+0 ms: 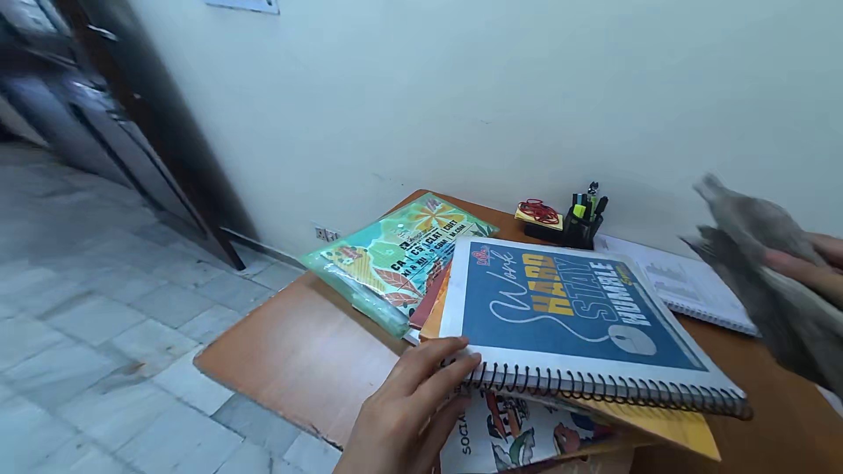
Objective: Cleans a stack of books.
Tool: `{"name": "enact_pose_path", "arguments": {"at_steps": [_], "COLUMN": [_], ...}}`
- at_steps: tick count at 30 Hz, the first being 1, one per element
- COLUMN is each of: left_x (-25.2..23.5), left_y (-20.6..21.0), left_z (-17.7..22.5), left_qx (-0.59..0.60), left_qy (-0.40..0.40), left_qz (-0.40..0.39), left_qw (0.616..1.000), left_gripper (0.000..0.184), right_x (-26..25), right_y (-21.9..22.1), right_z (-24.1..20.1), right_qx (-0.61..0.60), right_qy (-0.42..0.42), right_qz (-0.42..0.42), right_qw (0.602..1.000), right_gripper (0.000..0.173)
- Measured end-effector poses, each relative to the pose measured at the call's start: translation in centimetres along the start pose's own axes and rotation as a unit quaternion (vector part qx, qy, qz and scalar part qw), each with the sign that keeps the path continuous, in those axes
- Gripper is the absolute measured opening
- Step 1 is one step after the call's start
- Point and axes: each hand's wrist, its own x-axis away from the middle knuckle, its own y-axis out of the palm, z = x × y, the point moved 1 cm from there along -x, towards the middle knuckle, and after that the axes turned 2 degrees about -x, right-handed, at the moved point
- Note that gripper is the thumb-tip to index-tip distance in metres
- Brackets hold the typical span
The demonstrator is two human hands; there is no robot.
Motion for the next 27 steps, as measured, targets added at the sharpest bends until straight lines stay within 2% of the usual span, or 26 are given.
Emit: {"name": "enact_pose_path", "arguments": {"at_steps": [2,4,5,6,9,11,14,16,18,20,22,25,27], "left_x": [0.2,0.8,1.0,1.2,1.3,1.1,1.2,1.7,2.0,2.1,2.2,2.2,2.1], "left_y": [0.4,0.7,0.7,0.7,1.1,1.2,1.6,2.3,2.7,2.9,2.9,3.1,3.3], "left_z": [-0.8,-1.7,-2.2,-2.6,-3.2,-2.8,-0.8,0.0,0.1,-0.2,-0.4,-0.5,-0.8], "left_qx": [-0.007,-0.031,-0.040,-0.042,-0.030,-0.033,-0.025,-0.033,-0.057,-0.073,-0.066,-0.061,-0.054], "left_qy": [-0.004,-0.004,-0.004,-0.003,0.012,0.042,0.063,0.067,0.073,0.080,0.082,0.090,0.103], "left_qz": [0.032,0.065,0.075,0.082,0.110,0.110,0.077,0.080,0.096,0.100,0.091,0.078,0.080], "left_qw": [0.999,0.997,0.996,0.996,0.993,0.992,0.995,0.994,0.991,0.989,0.990,0.991,0.990], "left_gripper": [0.028,0.026,0.024,0.023,0.019,0.018,0.018,0.014,0.014,0.013,0.015,0.018,0.018], "right_x": [-2.4,-3.5,-3.4,-2.9,-2.0,-1.4,1.5,4.2,5.9,5.7,4.1,0.1,-2.6], "right_y": [2.9,7.5,9.9,11.8,14.6,15.9,17.9,18.8,19.4,19.7,19.9,19.0,17.3], "right_z": [-3.8,-3.8,-3.6,-3.8,-6.6,-9.5,-15.4,-19.1,-20.7,-20.3,-18.1,-12.4,-7.2], "right_qx": [0.020,0.082,0.124,0.163,0.215,0.190,0.140,0.126,0.120,0.106,0.094,0.131,0.170], "right_qy": [0.043,0.065,0.074,0.084,0.067,0.029,-0.077,-0.160,-0.242,-0.264,-0.249,-0.180,-0.101], "right_qz": [-0.128,-0.248,-0.278,-0.283,-0.257,-0.265,-0.306,-0.351,-0.375,-0.368,-0.326,-0.245,-0.213], "right_qw": [0.991,0.963,0.950,0.941,0.940,0.945,0.938,0.914,0.887,0.885,0.907,0.944,0.957], "right_gripper": [0.035,0.054,0.061,0.064,0.056,0.052,0.051,0.050,0.045,0.041,0.040,0.040,0.040]}}
